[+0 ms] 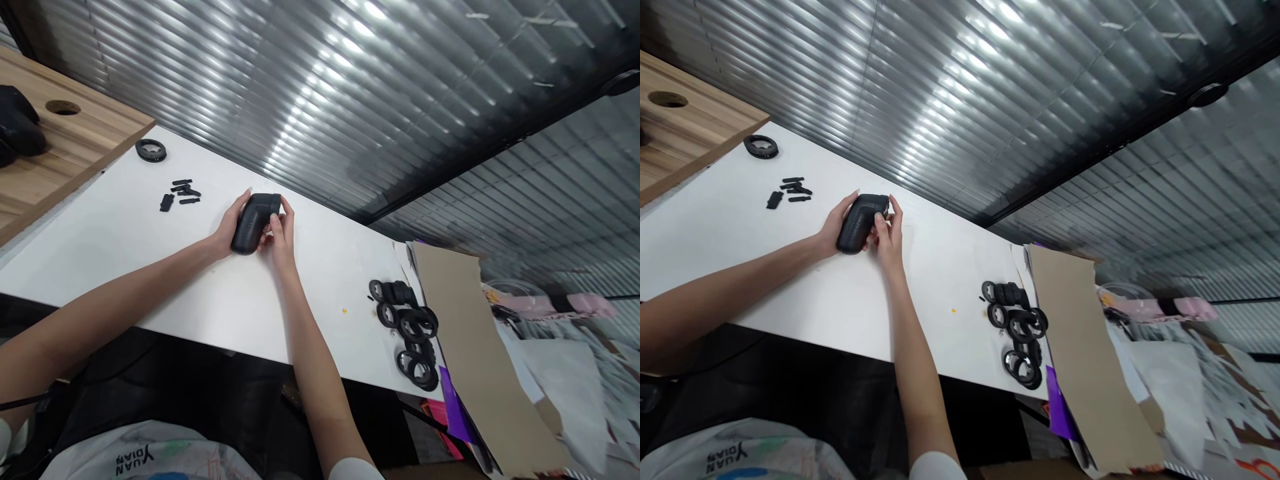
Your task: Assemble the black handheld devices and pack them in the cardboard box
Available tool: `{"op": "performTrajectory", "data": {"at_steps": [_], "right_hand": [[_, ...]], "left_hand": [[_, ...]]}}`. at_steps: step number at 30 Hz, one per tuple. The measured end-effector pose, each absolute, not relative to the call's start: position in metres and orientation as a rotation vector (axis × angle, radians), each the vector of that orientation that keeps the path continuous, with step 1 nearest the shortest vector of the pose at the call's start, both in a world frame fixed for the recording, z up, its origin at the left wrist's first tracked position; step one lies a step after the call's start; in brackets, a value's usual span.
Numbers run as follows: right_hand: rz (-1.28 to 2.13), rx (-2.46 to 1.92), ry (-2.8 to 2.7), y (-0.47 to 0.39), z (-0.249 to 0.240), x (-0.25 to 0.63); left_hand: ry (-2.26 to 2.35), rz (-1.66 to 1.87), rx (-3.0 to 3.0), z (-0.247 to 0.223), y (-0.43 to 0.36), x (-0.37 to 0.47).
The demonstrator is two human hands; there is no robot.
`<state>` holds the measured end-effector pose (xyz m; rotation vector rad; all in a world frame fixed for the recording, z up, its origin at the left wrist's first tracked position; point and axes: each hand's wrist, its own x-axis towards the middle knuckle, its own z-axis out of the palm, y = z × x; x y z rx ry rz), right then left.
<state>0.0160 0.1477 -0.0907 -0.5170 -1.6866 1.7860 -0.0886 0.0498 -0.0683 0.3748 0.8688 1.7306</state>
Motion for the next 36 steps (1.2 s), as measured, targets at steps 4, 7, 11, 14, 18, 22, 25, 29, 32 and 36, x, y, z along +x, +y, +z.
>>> {"op": "performTrajectory", "data": {"at_steps": [4, 7, 11, 14, 18, 22, 25, 29, 32, 36], "right_hand": [[1.746, -0.591, -1.719, 0.146, -0.089, 0.015], [1.811, -0.661, -1.744, 0.143, -0.084, 0.018], [2.040, -0.740, -1.718, 0.142, -0.078, 0.018], [2.055, -0.782, -1.568, 0.145, -0.074, 0.017], [1.907, -0.858, -1.309, 0.157, -0.070, 0.016], [1.862, -0.915, -1.119, 0.168, -0.071, 0.021], [1.878, -0.923, -1.099, 0.172, -0.073, 0.026], [1.781, -0.832, -1.226, 0.172, -0.076, 0.031], [1.709, -0.815, -1.262, 0.172, -0.076, 0.033], [1.678, -0.873, -1.135, 0.173, -0.075, 0.035]], "left_hand": [[0.827, 1.878, 0.300, -0.068, 0.048, -0.093], [0.823, 2.003, 0.342, -0.068, 0.047, -0.096], [0.825, 2.000, 0.540, -0.064, 0.043, -0.095], [0.832, 1.896, 0.746, -0.063, 0.039, -0.093], [0.925, 1.769, 1.091, -0.073, 0.040, -0.087], [1.093, 1.641, 1.586, -0.097, 0.046, -0.080], [1.142, 1.563, 1.843, -0.111, 0.048, -0.075], [1.179, 1.556, 1.967, -0.115, 0.046, -0.072], [1.184, 1.530, 1.992, -0.112, 0.043, -0.071], [1.141, 1.557, 1.960, -0.109, 0.041, -0.069]]}}
